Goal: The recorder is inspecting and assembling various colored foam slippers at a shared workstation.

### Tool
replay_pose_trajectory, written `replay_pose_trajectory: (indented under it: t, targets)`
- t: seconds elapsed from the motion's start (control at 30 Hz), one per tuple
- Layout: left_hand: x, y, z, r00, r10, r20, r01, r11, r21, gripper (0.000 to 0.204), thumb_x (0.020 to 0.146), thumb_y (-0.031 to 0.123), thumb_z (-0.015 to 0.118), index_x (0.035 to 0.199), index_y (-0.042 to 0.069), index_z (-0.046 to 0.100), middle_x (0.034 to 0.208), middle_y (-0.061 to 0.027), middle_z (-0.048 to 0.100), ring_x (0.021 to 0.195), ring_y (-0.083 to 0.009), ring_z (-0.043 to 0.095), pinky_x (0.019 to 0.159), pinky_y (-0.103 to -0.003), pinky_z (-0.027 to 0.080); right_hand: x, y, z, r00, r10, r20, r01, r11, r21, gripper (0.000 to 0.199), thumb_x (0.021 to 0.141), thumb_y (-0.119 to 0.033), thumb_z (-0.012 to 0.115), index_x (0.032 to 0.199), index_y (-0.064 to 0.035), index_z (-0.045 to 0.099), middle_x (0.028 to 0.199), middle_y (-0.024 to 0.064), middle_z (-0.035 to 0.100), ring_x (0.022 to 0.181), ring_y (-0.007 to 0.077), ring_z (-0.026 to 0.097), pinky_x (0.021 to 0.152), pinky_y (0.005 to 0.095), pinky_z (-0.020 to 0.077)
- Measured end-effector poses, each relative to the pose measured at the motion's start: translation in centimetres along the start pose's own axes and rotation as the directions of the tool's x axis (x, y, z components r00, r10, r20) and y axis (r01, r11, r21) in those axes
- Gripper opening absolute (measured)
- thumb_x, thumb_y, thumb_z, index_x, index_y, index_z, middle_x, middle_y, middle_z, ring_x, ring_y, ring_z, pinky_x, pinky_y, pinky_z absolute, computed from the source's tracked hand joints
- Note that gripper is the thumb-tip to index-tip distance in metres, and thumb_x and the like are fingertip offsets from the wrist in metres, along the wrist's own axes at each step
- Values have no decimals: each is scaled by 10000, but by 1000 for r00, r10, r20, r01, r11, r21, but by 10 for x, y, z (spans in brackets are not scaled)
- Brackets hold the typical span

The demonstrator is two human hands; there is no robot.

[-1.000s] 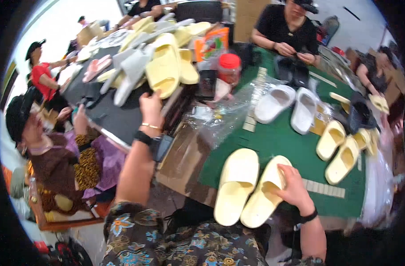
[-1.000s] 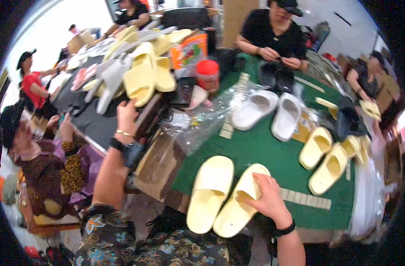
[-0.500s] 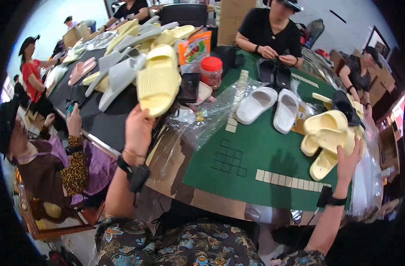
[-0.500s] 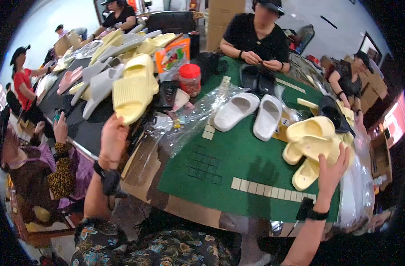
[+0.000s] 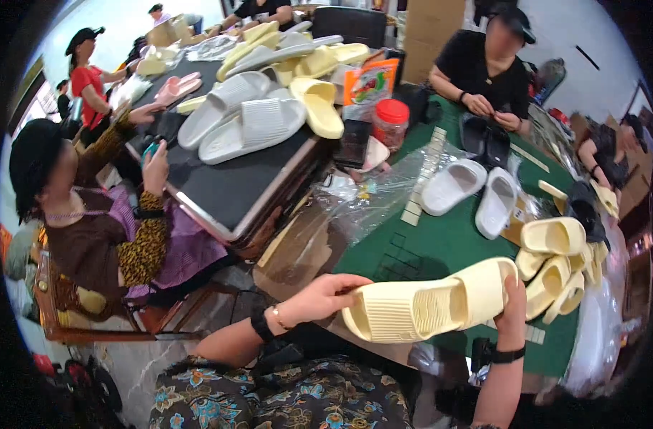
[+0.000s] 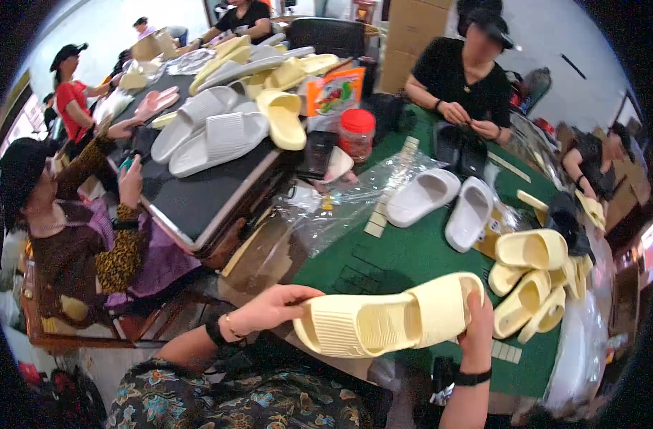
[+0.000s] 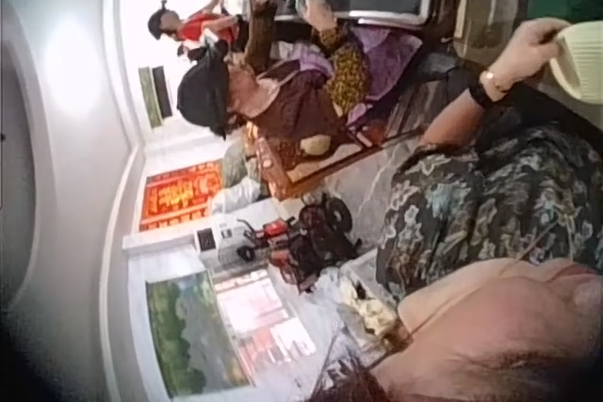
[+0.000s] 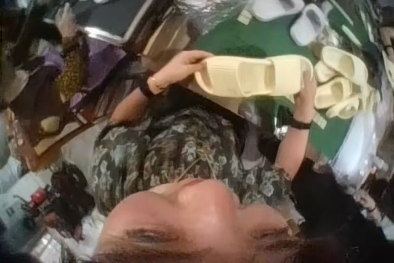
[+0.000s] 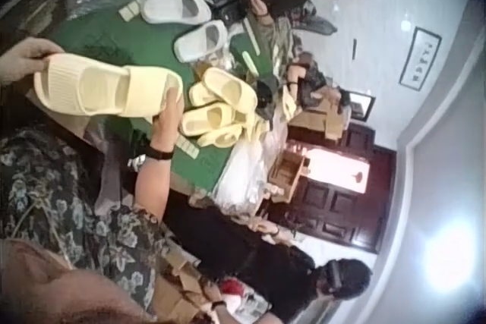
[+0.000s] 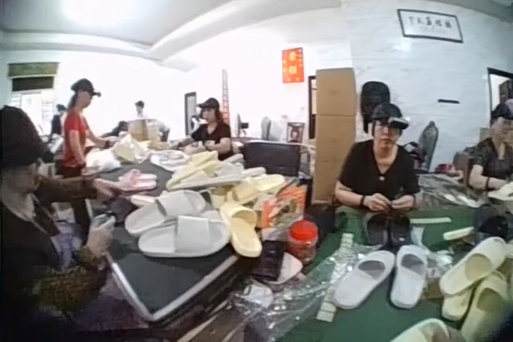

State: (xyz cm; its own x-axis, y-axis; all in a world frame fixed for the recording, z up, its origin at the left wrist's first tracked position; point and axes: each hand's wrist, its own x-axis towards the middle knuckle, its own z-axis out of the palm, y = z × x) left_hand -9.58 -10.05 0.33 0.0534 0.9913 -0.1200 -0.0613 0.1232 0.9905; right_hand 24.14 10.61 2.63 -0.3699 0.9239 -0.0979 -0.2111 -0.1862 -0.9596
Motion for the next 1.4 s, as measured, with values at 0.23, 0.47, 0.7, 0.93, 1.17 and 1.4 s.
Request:
replay_pose_trajectory:
  t: [0.23, 0.47, 0.7, 0.93, 1.17, 1.4]
  targets:
    - [-2, 18, -18, 997, 10, 72, -42, 886, 462, 344, 902, 65, 546, 1240, 24, 594, 1139, -163, 647, 1059, -265, 621, 918, -357, 476, -13, 7, -36, 985, -70, -157, -22, 855, -518, 243, 961, -94, 511, 1159, 32, 577, 1057, 104, 653, 905, 164, 635, 791, 302, 529]
    - [62, 49, -13, 941, 289, 174, -330, 680, 655, 322, 848, 86, 597, 1161, 30, 644, 1068, -178, 646, 1028, -335, 602, 921, -402, 468, 1, -22, -43, 996, 77, 42, -39, 823, -567, 247, 870, -84, 584, 1081, 36, 630, 915, 76, 670, 812, 139, 617, 724, 278, 504]
    - [60, 27, 53, 819, 556, -143, -233, 551, 801, 702, 763, 349, 774, 1318, 31, 484, 1323, -216, 460, 1219, -398, 447, 1047, -459, 383, 3, -7, -5, 989, -146, 1, 105, 706, -700, 556, 861, -112, 631, 1361, 19, 428, 1320, 189, 526, 1152, 234, 538, 951, 356, 459]
    - [39, -26, 67, 951, 308, 26, -193, 524, 830, 737, 768, 236, 743, 1384, 43, 387, 1377, -245, 418, 1248, -402, 455, 1007, -479, 418, -25, 19, 13, 998, 54, 45, 19, 413, -911, 776, 731, -219, 770, 1372, 32, 413, 1317, 239, 487, 1205, 360, 503, 1027, 403, 409]
    - [42, -12, 19, 905, 419, -79, -192, 566, 801, 538, 790, 220, 702, 1255, 11, 529, 1207, -217, 568, 1124, -375, 547, 953, -440, 457, -32, 15, 20, 993, 104, 53, -15, 569, -822, 674, 773, -111, 710, 1375, -3, 427, 1336, 177, 478, 1188, 288, 517, 853, 370, 535]
    - [14, 8, -80, 757, 380, -532, 405, 365, 838, 178, 808, 140, 638, 967, 70, 678, 885, -135, 644, 870, -331, 635, 761, -424, 518, -37, 25, 6, 995, 88, 35, -26, 609, -793, 545, 818, -81, 661, 1331, -48, 480, 1354, 112, 455, 1157, 255, 509, 822, 336, 532]
